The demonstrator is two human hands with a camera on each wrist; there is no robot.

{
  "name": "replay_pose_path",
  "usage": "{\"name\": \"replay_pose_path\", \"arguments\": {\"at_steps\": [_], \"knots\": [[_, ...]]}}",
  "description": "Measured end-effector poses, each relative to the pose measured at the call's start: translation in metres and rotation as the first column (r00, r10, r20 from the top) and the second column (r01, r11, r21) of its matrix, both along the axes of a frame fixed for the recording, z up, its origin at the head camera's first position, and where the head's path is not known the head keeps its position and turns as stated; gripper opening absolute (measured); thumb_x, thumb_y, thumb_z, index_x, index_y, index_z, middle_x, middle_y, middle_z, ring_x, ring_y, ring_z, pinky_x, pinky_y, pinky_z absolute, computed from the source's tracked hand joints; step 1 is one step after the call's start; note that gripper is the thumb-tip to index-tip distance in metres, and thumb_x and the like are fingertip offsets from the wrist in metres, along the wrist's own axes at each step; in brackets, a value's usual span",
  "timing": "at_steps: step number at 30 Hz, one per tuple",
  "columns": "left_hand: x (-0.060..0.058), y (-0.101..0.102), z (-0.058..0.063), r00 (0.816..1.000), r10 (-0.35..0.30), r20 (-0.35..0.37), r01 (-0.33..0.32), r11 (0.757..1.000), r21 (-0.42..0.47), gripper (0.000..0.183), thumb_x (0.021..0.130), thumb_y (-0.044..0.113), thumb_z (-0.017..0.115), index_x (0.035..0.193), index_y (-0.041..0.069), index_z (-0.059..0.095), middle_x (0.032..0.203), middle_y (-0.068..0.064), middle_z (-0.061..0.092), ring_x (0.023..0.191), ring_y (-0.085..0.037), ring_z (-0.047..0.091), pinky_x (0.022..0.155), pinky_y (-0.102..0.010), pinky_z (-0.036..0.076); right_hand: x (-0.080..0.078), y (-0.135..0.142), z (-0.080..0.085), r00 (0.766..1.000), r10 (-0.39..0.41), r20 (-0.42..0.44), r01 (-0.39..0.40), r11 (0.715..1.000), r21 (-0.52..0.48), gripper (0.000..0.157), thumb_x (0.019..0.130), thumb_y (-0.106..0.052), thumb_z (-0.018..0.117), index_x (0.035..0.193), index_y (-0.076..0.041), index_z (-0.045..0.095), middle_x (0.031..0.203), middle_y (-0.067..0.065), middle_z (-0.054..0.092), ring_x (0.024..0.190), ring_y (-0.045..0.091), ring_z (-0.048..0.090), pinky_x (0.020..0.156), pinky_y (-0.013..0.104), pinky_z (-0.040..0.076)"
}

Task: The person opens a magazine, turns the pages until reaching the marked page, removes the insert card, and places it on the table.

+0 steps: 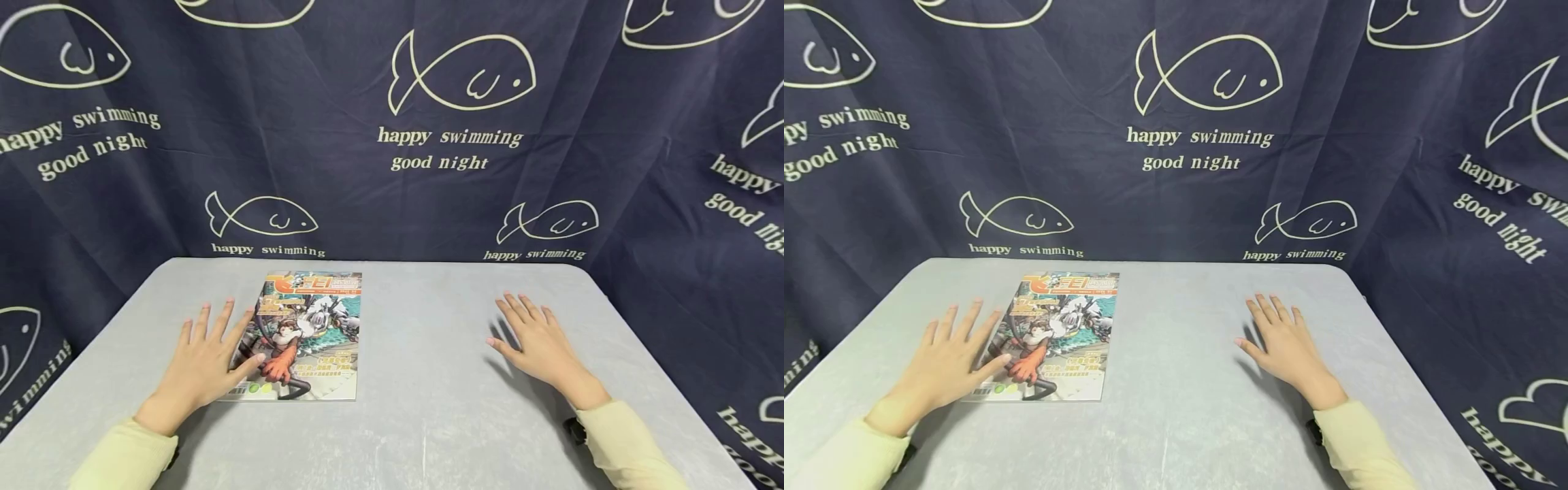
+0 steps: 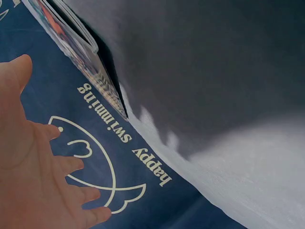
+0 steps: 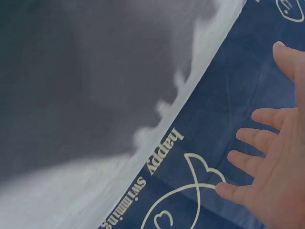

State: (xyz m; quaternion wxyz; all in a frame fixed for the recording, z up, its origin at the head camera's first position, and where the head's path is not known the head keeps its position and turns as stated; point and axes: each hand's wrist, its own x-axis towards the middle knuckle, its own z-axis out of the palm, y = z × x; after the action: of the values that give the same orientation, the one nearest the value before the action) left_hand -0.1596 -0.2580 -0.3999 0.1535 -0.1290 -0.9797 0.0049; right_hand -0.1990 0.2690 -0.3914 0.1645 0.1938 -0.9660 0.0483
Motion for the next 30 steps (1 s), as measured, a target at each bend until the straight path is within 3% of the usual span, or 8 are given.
{"name": "replay_pose_path", "arguments": {"at_steps": [14,22,30], "knots": [[0.000,0.008,-0.002,0.996,-0.068,-0.056,0.066,0.997,-0.032,0.085,0.080,0.061,0.052,0.147,0.024,0.017,0.147,-0.018,0.028,0.129,-0.048,0.026,0.100,-0.063,0.021,-0.007,-0.029,0.000,0.993,0.110,-0.049,-0.107,0.992,0.065,0.069,0.083,-0.051,0.055,0.134,-0.006,0.045,0.137,0.015,0.046,0.127,0.036,0.040,0.101,0.058,0.028],[0.001,0.010,-0.002,0.987,-0.118,-0.107,0.112,0.992,-0.055,0.078,0.077,0.058,0.057,0.139,0.014,0.039,0.141,-0.018,0.037,0.126,-0.046,0.032,0.096,-0.061,0.031,-0.008,-0.048,-0.003,0.986,0.164,-0.028,-0.161,0.983,0.088,0.066,0.084,-0.050,0.055,0.132,-0.005,0.046,0.133,0.014,0.050,0.121,0.035,0.046,0.099,0.055,0.033],[0.001,0.013,-0.007,0.978,-0.164,-0.129,0.157,0.986,-0.063,0.076,0.075,0.057,0.060,0.133,0.011,0.046,0.135,-0.016,0.045,0.123,-0.043,0.039,0.091,-0.058,0.037,-0.007,-0.067,-0.003,0.975,0.222,-0.013,-0.219,0.969,0.112,0.064,0.085,-0.050,0.055,0.130,-0.005,0.049,0.130,0.013,0.053,0.118,0.033,0.049,0.099,0.051,0.034]]}}
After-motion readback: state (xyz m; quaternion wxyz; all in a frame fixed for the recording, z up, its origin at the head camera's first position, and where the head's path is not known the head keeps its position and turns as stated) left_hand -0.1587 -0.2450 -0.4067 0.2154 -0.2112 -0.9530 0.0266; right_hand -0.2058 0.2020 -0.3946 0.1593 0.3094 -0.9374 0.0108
